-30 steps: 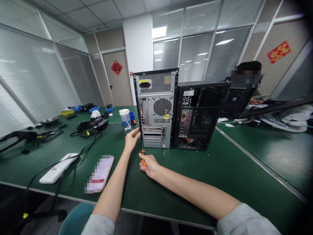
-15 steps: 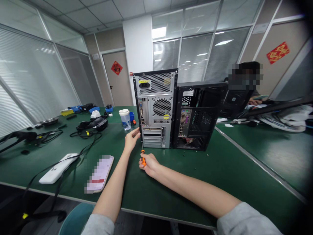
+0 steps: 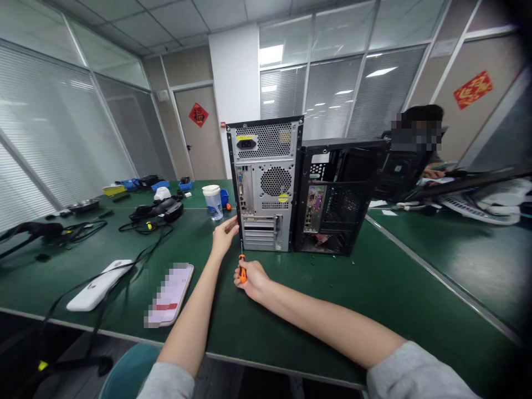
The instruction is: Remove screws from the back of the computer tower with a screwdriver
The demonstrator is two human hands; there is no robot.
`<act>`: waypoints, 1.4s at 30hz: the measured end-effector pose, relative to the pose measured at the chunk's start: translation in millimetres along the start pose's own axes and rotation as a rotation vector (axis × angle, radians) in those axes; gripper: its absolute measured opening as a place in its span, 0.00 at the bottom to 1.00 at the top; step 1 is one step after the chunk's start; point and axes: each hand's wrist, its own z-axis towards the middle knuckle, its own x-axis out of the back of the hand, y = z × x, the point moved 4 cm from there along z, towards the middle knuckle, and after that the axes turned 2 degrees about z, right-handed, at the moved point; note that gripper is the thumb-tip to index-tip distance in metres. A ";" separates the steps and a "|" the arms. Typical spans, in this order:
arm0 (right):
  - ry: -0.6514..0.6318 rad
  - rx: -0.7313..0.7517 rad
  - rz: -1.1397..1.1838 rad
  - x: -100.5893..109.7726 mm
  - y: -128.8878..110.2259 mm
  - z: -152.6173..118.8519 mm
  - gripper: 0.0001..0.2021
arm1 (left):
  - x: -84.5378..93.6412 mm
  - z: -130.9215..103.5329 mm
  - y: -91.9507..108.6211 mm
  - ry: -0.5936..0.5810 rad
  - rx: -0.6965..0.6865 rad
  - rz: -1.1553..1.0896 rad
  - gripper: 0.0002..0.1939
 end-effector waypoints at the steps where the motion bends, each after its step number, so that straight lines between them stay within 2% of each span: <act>1: -0.003 -0.002 0.002 0.1 0.7 0.8 0.18 | 0.2 0.2 -0.3 0.002 0.000 0.005 0.40; 8: -0.016 -0.006 0.022 1.5 5.5 6.9 0.16 | 0.1 0.3 -0.5 -0.005 -0.003 0.004 0.39; 12: -0.011 0.004 0.035 -0.3 5.3 5.9 0.10 | -0.2 -0.2 0.5 -0.005 -0.001 0.004 0.40; 17: -0.005 0.026 0.023 -4.9 1.6 -0.8 0.13 | -0.1 0.0 -1.1 -0.003 0.001 -0.010 0.40; 28: 0.023 -0.022 -0.017 -6.0 0.5 -4.3 0.10 | 0.5 0.2 -0.9 -0.004 0.002 -0.005 0.37; 33: 0.019 -0.044 -0.004 -5.6 2.9 -1.5 0.17 | -0.1 0.4 -0.5 -0.004 0.003 -0.006 0.38; 42: 0.011 -0.050 0.014 -5.2 2.7 -0.2 0.18 | -0.4 -1.0 1.0 -0.005 0.003 -0.012 0.38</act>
